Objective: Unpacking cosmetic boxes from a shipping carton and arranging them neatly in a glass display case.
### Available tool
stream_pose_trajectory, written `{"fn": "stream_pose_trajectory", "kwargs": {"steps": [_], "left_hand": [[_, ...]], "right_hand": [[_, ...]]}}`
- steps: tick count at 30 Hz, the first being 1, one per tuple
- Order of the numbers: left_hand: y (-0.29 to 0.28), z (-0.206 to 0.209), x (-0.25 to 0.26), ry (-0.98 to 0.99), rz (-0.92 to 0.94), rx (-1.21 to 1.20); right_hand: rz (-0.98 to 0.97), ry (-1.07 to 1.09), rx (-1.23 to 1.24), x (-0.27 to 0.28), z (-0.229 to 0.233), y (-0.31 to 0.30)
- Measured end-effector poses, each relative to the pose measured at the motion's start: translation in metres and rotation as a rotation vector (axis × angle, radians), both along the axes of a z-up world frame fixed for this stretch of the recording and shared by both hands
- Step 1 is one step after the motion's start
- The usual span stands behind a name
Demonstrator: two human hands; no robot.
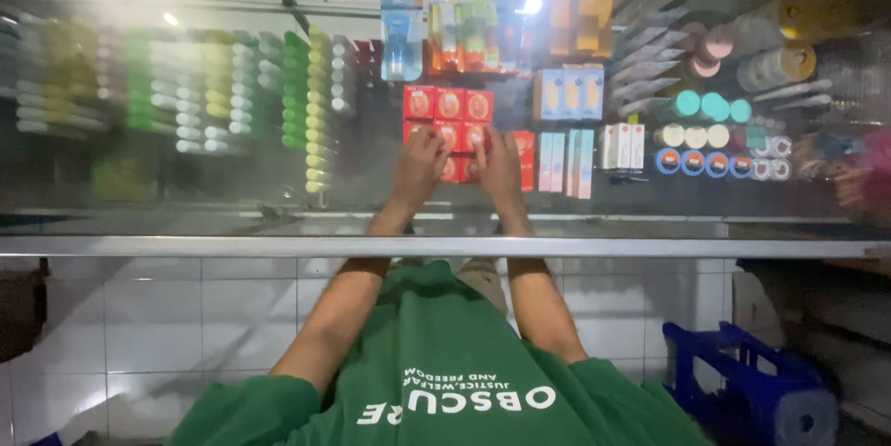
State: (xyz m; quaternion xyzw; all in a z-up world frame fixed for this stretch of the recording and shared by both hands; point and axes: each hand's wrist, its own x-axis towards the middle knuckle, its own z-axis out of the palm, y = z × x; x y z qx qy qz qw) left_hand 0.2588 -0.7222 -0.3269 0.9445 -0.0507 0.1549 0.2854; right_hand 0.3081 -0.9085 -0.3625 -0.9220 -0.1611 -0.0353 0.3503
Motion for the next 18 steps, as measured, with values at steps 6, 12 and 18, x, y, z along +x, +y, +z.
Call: {"fn": "stream_pose_trajectory", "kwargs": {"steps": [6, 12, 18], "left_hand": [[-0.005, 0.000, 0.002, 0.048, 0.024, 0.005], [-0.004, 0.004, 0.001, 0.100, 0.019, 0.009], [-0.012, 0.010, 0.000, 0.079, 0.041, 0.025]], "right_hand": [[-0.001, -0.021, -0.037, 0.003, 0.003, 0.002], [-0.009, 0.001, -0.135, 0.008, -0.001, 0.004], [0.001, 0.099, -0.115, 0.006, 0.017, 0.002]]}}
